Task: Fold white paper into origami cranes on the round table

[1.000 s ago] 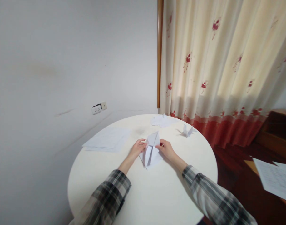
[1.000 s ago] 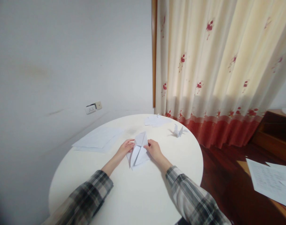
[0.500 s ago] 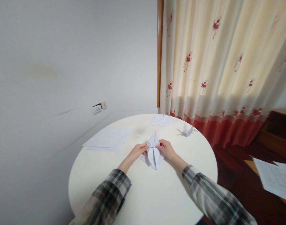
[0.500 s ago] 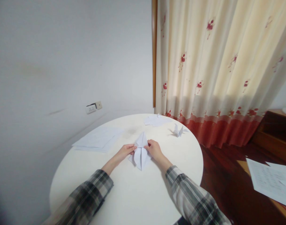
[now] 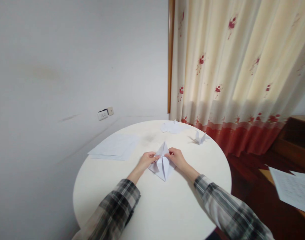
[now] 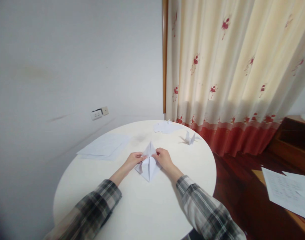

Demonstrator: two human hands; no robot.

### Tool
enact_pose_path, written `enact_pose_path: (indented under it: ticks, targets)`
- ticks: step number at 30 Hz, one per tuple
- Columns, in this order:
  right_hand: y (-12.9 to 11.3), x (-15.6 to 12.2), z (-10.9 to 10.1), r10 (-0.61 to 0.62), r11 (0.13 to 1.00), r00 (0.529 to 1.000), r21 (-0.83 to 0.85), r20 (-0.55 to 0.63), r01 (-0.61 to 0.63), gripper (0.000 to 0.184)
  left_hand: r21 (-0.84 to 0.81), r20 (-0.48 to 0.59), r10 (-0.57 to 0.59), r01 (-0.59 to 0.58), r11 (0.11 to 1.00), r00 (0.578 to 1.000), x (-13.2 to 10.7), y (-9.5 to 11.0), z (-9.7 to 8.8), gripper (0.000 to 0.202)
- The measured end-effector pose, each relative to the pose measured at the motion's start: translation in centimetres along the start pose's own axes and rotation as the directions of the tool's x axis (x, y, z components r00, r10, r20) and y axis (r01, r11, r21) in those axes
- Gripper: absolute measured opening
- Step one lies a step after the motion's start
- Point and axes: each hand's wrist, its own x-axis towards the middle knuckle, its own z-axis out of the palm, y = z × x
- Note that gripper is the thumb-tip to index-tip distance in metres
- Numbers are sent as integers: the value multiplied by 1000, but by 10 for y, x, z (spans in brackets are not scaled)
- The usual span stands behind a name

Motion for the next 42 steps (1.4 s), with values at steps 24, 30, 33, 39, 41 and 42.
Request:
enact_pose_path:
  ticks: [24, 30, 33, 39, 41, 42]
  targets:
    - [-4, 1, -8, 177, 935, 981, -298, -80, -193, 10, 718, 32, 249, -196, 668, 968, -6, -2, 7, 28]
    - [-5, -2, -10, 183, 947, 953, -217, -241, -236, 16, 767, -17, 215, -125, 629, 977, -5, -2, 5, 30]
    - [-5, -2, -12, 147, 962, 932, -173, -331, -213, 19, 790, -27, 201, -102, 604, 979, -6, -1, 6, 29]
    - [-14, -2, -9, 14, 998, 990, -60, -143, -22, 8, 803, -42, 189, -79, 591, 981, -8, 1, 6, 32]
    - [-16, -4, -6, -45, 999, 999, -31, -8, 44, 10, 801, -49, 189, -74, 594, 981, -8, 2, 6, 33]
    - [-16, -5, -5, -59, 998, 996, -27, 63, 60, 11, 798, -52, 187, -71, 598, 981, -8, 3, 6, 33]
